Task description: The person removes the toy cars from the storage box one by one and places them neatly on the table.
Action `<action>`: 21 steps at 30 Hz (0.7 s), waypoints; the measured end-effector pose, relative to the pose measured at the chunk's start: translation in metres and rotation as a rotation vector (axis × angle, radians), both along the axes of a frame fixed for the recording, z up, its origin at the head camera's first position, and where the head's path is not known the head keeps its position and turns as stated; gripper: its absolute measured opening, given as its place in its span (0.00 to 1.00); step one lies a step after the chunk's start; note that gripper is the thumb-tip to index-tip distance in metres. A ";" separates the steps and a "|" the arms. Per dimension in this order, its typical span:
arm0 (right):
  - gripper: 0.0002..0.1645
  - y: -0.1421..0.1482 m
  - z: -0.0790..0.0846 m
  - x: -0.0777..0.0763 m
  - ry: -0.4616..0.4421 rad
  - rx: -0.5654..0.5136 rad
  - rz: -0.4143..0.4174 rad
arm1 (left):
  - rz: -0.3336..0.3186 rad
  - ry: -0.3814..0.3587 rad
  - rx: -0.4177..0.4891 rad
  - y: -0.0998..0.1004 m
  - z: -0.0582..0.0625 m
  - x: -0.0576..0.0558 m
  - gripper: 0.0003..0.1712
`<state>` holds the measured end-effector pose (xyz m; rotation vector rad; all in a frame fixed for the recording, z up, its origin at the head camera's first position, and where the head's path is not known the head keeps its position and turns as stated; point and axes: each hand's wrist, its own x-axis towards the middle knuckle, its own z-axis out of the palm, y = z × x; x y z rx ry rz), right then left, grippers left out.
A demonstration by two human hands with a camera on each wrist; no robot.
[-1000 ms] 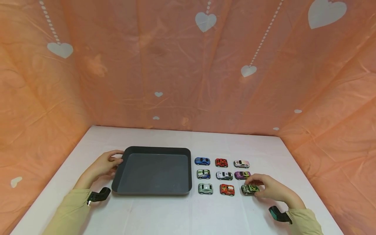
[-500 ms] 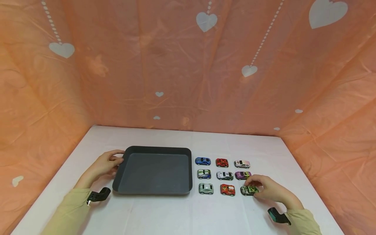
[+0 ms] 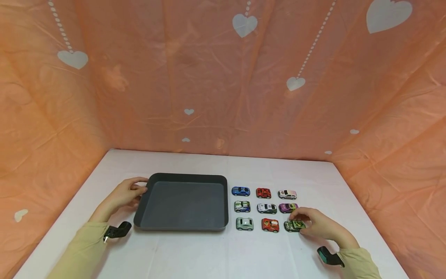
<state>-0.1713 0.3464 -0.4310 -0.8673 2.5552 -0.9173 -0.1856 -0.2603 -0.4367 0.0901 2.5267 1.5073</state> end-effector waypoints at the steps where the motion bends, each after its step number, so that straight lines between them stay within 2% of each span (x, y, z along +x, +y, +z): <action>1: 0.24 0.000 0.000 0.000 0.002 -0.002 -0.001 | -0.002 0.001 0.000 0.000 0.000 0.000 0.26; 8: 0.23 0.003 0.001 0.003 0.023 -0.043 0.033 | -0.016 0.021 0.018 -0.002 -0.001 0.003 0.26; 16: 0.24 0.012 0.013 0.004 0.076 -0.066 0.045 | -0.012 0.052 0.013 -0.013 -0.004 0.007 0.27; 21: 0.20 0.020 0.023 0.000 0.154 -0.068 0.002 | 0.034 0.097 0.006 -0.023 0.000 0.007 0.25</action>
